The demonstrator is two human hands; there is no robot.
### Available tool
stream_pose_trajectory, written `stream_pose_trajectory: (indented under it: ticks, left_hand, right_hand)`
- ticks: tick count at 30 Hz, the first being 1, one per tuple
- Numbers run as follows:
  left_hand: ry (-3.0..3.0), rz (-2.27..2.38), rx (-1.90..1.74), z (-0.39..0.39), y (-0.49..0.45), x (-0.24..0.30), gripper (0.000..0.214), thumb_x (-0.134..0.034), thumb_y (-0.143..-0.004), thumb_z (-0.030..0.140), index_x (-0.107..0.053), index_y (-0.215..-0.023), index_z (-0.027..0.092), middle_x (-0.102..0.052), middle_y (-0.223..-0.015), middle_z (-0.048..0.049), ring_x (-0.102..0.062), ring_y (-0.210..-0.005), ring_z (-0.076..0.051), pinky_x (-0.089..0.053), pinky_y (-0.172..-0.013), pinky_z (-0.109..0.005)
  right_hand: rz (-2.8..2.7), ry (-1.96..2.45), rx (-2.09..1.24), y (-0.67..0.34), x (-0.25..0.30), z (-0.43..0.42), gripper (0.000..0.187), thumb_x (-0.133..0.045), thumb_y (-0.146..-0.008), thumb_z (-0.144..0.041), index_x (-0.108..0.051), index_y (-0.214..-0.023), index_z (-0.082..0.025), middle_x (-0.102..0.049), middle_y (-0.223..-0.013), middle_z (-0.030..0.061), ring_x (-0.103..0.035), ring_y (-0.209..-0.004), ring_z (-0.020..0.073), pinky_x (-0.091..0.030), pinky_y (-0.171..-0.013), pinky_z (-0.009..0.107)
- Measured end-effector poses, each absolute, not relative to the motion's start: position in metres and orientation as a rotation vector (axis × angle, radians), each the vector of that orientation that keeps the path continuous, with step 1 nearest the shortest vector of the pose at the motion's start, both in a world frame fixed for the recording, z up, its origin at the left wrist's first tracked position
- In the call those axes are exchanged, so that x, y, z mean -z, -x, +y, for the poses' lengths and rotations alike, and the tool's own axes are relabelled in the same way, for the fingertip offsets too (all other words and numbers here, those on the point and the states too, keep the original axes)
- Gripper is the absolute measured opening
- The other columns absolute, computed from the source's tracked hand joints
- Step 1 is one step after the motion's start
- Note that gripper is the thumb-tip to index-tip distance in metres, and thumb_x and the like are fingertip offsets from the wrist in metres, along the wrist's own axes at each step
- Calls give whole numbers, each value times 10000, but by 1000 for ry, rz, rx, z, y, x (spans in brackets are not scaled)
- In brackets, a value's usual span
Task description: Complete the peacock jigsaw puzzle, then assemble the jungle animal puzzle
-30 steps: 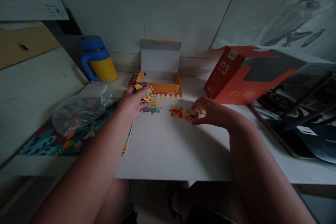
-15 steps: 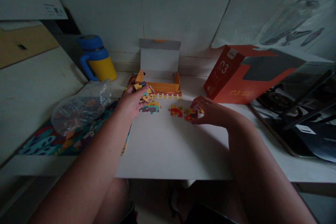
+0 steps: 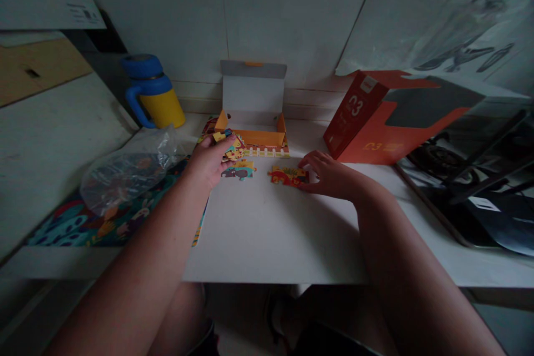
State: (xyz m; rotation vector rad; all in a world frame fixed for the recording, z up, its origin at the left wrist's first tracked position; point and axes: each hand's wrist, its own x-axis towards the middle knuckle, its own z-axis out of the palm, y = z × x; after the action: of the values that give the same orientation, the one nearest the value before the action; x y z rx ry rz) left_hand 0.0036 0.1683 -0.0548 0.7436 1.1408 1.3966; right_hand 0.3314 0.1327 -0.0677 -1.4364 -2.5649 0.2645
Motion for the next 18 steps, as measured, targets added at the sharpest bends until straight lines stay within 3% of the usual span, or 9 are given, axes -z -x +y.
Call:
stream_pose_trajectory:
  ticks: [7,18]
  left_hand:
    - [-749,1141,-1402,169,-4,56,327,-939,-751,263,-717,-990,247,-787,-1085,-52,-755,-929,-235,-616,-831,-415]
    - [-745,1132,-1409,171,-3,59,352,-952,-717,265,-722,-983,247,-795,-1051,-46,-758,-914,-235,-619,-789,-385]
  right_hand:
    - [-2529,1370,-255,-323,62,129,461,-802,-936,-515,-691,-1275,-222,-639,-1281,161,-643,-1199,352,-545,-1094,546]
    - [-2569,1290,-253,-306,62,132,303,-741,-1013,-467,-781,-1176,-215,-724,-1198,142,-682,-1117,322,-557,-1025,476]
